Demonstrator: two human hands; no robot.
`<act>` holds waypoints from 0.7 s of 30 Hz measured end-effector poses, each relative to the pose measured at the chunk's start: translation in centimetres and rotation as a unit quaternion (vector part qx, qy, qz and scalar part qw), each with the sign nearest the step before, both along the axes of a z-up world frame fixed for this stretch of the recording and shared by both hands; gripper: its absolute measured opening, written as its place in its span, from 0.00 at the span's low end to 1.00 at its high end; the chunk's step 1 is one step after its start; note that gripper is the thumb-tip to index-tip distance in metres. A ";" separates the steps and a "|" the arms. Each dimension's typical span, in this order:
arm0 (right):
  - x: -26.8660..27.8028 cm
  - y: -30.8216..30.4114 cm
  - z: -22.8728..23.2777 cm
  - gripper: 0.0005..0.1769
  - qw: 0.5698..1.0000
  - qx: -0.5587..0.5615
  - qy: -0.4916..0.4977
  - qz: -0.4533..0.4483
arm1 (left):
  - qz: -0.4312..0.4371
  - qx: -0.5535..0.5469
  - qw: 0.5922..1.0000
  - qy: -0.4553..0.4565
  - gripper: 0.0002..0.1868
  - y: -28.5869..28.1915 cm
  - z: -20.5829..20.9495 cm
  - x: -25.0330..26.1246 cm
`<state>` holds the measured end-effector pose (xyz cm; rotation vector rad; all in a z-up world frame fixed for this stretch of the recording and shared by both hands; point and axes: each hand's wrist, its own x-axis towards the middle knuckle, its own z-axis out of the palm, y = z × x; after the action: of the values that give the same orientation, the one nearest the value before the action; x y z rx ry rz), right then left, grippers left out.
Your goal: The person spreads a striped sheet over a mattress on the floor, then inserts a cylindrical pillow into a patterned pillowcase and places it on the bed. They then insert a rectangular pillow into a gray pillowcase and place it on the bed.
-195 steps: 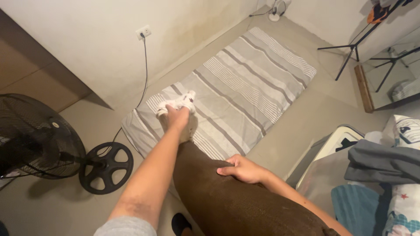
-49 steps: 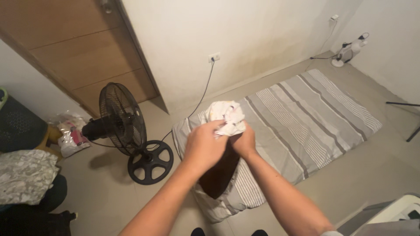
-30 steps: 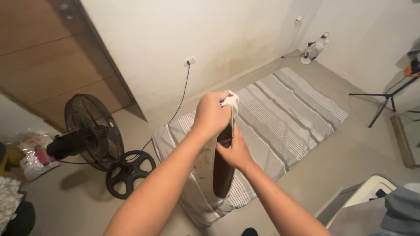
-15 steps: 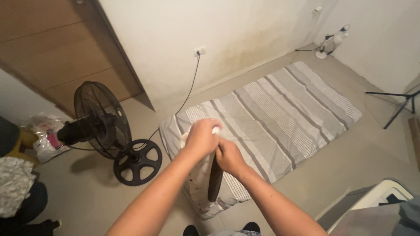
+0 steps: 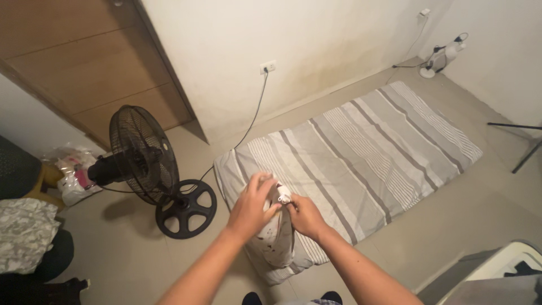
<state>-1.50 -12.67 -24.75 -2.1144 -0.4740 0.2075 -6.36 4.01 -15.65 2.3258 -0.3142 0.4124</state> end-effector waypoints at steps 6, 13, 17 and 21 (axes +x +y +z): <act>-0.1 -0.3 0.4 0.11 0.999 -0.004 0.048 0.020 | -0.031 -0.030 0.999 -0.028 0.09 -1.0 -2.6 -0.9; -0.4 -0.3 1.9 0.12 0.995 0.015 0.066 0.069 | -0.054 -0.047 0.997 0.038 0.04 -0.4 -0.6 0.2; -1.0 -0.8 3.0 0.21 0.997 0.061 0.040 0.033 | -0.056 -0.048 0.996 0.049 0.04 -0.2 0.5 0.8; -0.6 -2.1 2.8 0.21 0.977 0.199 0.070 -0.022 | -0.059 -0.054 0.995 0.061 0.05 -0.1 0.9 0.7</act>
<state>-2.06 -14.80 -21.96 -1.7030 -0.3522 0.2148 -5.70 3.90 -14.72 2.2037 -0.3582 0.2219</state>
